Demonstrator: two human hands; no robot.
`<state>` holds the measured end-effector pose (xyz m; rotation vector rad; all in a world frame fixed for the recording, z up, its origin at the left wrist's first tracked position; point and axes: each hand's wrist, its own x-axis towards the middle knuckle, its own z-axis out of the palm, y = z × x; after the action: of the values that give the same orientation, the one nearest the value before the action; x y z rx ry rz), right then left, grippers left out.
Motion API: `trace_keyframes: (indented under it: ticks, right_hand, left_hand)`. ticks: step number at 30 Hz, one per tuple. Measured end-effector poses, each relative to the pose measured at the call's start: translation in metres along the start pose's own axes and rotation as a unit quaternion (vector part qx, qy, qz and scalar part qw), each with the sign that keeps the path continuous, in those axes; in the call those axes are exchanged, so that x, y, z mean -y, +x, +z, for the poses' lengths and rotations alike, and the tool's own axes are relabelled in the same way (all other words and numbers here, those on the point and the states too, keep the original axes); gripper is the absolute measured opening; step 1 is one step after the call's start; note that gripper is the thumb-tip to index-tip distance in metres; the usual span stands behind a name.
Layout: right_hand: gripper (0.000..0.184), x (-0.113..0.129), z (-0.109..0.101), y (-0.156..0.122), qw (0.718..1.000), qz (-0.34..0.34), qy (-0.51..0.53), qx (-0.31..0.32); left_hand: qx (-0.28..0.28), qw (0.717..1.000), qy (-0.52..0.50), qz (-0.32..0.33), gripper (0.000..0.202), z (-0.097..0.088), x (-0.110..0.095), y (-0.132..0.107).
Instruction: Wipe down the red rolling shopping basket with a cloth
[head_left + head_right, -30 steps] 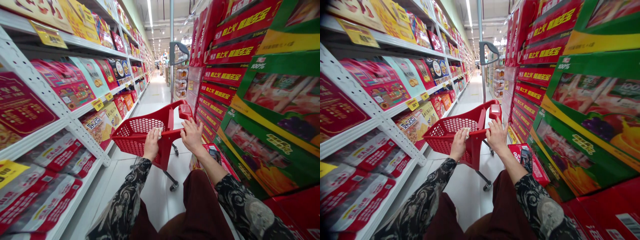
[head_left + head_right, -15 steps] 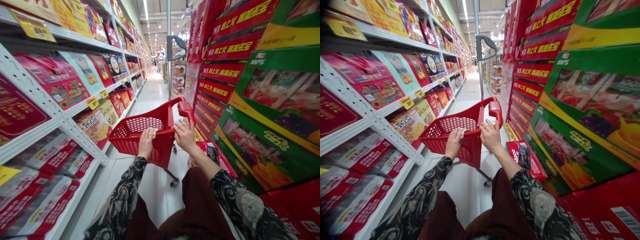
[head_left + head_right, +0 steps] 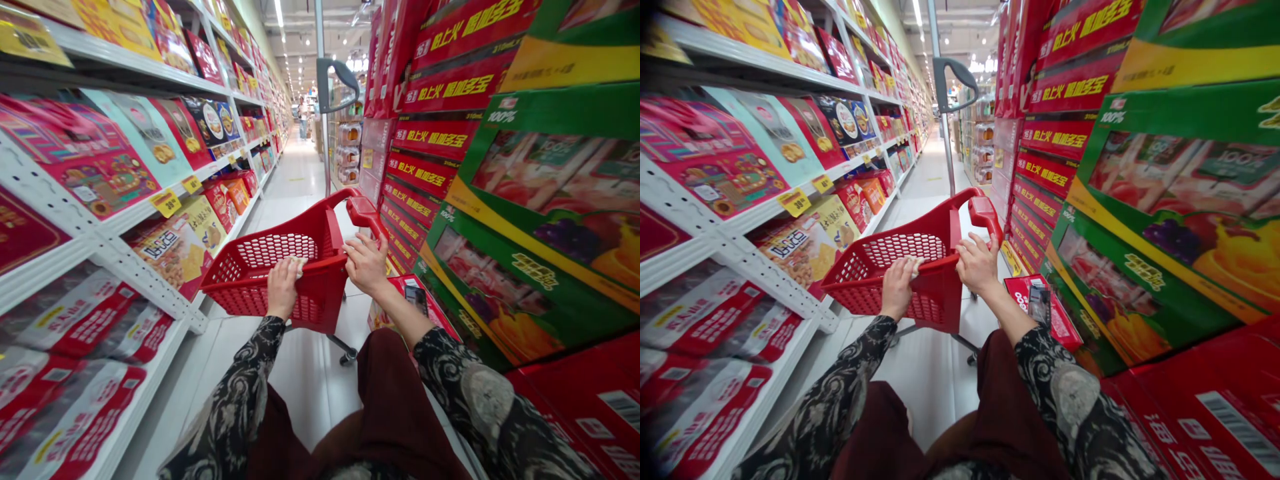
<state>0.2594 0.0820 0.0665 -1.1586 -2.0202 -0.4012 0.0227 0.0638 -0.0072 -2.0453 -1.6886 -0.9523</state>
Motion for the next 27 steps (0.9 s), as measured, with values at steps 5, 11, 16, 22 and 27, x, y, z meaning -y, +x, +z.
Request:
trace_keyframes:
  ticks: [5, 11, 16, 22, 27]
  right_hand:
    - [0.03, 0.003, 0.007, 0.008, 0.999, 0.02, 0.015, 0.023]
    - [0.031, 0.005, 0.015, 0.018, 0.998, 0.038, 0.031, 0.049]
    - [0.031, 0.008, 0.023, 0.022, 0.997, 0.021, 0.043, 0.057]
    - [0.03, 0.015, 0.035, 0.026, 0.996, 0.016, 0.06, 0.061]
    - [0.03, 0.016, 0.038, 0.029, 0.996, 0.019, 0.067, 0.061]
  left_hand:
    - [-0.021, 0.998, -0.014, -0.057, 0.05, 0.0, 0.02, -0.001]
    - [0.002, 0.997, -0.071, 0.019, 0.054, 0.002, 0.0, 0.011]
    - [0.0, 0.997, -0.07, -0.019, 0.051, 0.002, 0.023, 0.013]
    - [0.0, 0.997, -0.062, -0.049, 0.047, 0.001, 0.012, 0.023]
    - [0.009, 0.997, -0.081, -0.008, 0.05, 0.005, -0.006, 0.024]
